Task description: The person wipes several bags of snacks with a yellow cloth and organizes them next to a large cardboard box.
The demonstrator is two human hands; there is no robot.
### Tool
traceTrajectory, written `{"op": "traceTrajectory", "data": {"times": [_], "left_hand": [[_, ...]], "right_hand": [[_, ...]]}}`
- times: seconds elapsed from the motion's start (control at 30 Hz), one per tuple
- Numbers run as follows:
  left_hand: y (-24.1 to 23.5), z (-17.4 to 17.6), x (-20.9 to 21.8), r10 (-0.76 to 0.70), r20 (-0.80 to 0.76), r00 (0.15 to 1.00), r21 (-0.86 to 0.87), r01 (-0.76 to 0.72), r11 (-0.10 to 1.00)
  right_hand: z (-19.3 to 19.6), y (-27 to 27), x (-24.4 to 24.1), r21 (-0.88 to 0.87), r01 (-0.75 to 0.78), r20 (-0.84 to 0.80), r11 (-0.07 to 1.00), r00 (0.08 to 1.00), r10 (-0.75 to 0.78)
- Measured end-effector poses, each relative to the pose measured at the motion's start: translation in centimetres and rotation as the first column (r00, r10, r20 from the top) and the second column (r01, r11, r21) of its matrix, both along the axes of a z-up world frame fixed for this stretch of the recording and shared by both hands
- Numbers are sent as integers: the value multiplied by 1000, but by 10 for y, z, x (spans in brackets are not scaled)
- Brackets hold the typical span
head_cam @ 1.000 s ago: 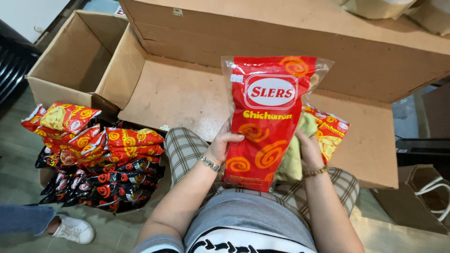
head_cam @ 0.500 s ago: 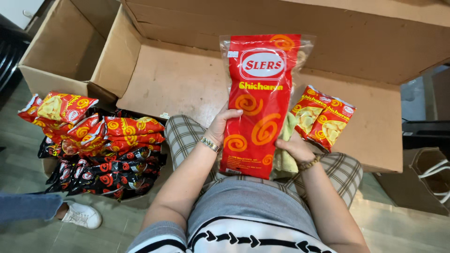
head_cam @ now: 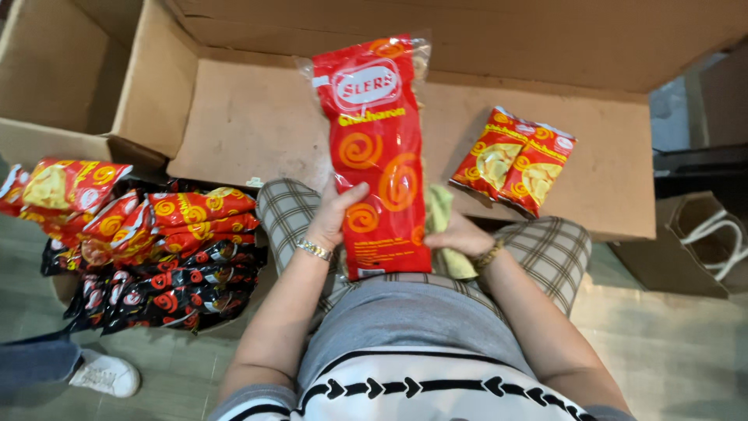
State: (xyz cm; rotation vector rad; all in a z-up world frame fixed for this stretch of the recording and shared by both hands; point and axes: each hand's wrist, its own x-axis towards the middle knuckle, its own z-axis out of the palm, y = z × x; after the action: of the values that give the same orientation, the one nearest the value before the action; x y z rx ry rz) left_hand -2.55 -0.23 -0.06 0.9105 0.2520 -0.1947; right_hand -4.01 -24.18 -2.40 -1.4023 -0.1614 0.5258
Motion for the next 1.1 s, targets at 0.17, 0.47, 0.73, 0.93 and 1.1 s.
{"op": "traceTrajectory", "data": {"times": [0.17,0.47,0.73,0.93,1.1], "left_hand": [[-4,2,12,20,29,999,-28,-19,999],[-17,5,47,-235,-63,970,104,240,965],[-28,-57,71,-186,-171,968,79,201,976],[-43,-72,87,-278,-182,943,103,300,948],[-68,-76,111,-275,-126,953,94,288,953]], "right_hand": [[-7,1,-10,110,-37,-31,993,999,41],[8,-11,-11,51,342,-222,938,920,-323],[-24,-28,1,-25,502,-316,865,817,-483],[-25,-32,17,-93,582,-368,808,734,-571],[-44,-53,35,-103,686,-426,720,624,-655]]}}
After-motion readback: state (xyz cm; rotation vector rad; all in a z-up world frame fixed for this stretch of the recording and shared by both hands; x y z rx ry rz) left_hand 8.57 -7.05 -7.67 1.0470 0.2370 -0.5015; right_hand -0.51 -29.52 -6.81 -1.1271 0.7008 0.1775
